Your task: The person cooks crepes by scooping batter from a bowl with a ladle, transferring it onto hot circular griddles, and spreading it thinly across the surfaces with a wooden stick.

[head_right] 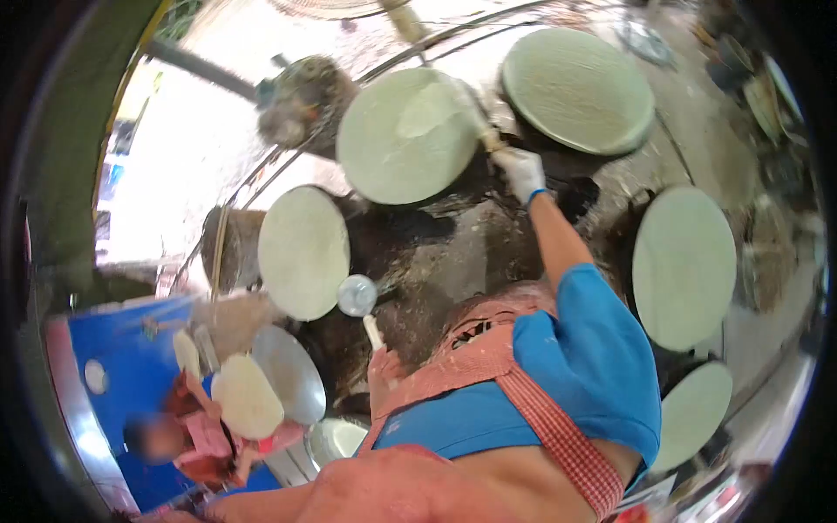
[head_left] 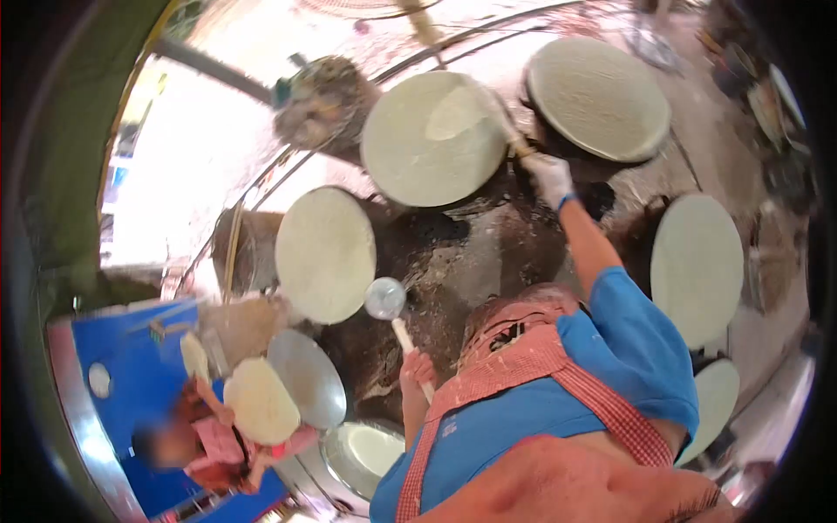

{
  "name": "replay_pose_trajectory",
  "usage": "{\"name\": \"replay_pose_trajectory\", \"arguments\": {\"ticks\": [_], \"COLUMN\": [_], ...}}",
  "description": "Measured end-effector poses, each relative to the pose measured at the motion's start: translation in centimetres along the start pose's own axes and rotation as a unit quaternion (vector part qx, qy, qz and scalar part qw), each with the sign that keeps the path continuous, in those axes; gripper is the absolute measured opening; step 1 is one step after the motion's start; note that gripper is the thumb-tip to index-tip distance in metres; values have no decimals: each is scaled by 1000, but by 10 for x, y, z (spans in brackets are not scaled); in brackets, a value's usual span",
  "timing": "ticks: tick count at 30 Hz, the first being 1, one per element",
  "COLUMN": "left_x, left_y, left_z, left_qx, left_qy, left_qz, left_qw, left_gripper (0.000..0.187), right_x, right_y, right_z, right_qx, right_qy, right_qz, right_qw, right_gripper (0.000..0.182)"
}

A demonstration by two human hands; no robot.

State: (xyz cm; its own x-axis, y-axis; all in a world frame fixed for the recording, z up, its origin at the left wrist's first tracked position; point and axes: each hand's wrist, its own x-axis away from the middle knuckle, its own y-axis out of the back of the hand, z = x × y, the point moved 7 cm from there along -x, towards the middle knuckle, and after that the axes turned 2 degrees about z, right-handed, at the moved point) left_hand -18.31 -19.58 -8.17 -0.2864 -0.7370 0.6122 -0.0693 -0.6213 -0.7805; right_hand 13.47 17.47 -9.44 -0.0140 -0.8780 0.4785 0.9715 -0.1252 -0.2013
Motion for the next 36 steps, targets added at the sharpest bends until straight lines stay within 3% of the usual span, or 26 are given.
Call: {"name": "replay_pose_trajectory", "arguments": {"ticks": [2,4,6,7,9,10,12,15,16,18,21,24,26,28,29,31,32,34,35,36], "left_x": [-4,-9,-6,-7,-11,-10,-21,-38,-48,-74,-108,-147,-169,-189,-197,-225,-228,-269,-258,-239], "left_y": [-14,-29,-25,-15,-29,-43,-54,-62,-70,-73,-124,-164,-186,-199,-205,-207,-219,-209,-207,-226], "left_z": [-12,-13,-22,-31,-37,-32,-28,-39,-44,-57,-69,-66,-60,-56,-51,-42,-30,-23,-14,2], "left_qx": [104,103,103,59,11,29,55,66,49,41,-115,-150,-170,-227,-262,-311,-351,-351,-352,-290], "left_qy": [44,44,15,14,-1,7,7,20,1,25,-52,-60,-98,-148,-164,-172,-226,-224,-214,-181], "left_qz": [60,47,39,52,72,74,75,80,71,79,54,64,34,-7,-26,-38,-38,-49,-57,21], "left_qw": [992,993,994,997,997,997,996,994,996,996,991,985,980,963,951,934,908,908,910,939], "left_gripper": [33,33,34,20,27,28,29,28,25,21,7,21,18,22,24,30,31,24,24,19], "right_x": [-4,27,24,17,-5,-12,-35,-14,-15,1,-14,13,26,24,27,47,59,79,79,77], "right_y": [-22,-42,-31,-19,-1,6,6,-43,-45,-33,10,-11,-1,29,35,18,-1,-24,-28,-32], "right_z": [-55,-72,-55,-45,-7,13,37,47,40,56,44,23,34,33,26,7,0,-17,-27,-34], "right_qx": [-93,-32,100,152,209,243,471,627,659,669,610,643,653,598,635,689,716,621,596,569], "right_qy": [67,-45,118,147,188,215,241,428,412,418,383,419,414,396,353,355,355,395,399,405], "right_qz": [22,51,65,48,18,-48,-161,-106,-58,-41,-190,-95,-128,-184,-225,-195,-178,-125,-121,-116], "right_qw": [993,997,986,976,959,944,833,642,627,614,667,634,621,672,650,601,574,666,686,707], "right_gripper": [18,25,25,25,27,29,28,20,19,17,16,16,18,20,22,22,20,16,15,13]}}
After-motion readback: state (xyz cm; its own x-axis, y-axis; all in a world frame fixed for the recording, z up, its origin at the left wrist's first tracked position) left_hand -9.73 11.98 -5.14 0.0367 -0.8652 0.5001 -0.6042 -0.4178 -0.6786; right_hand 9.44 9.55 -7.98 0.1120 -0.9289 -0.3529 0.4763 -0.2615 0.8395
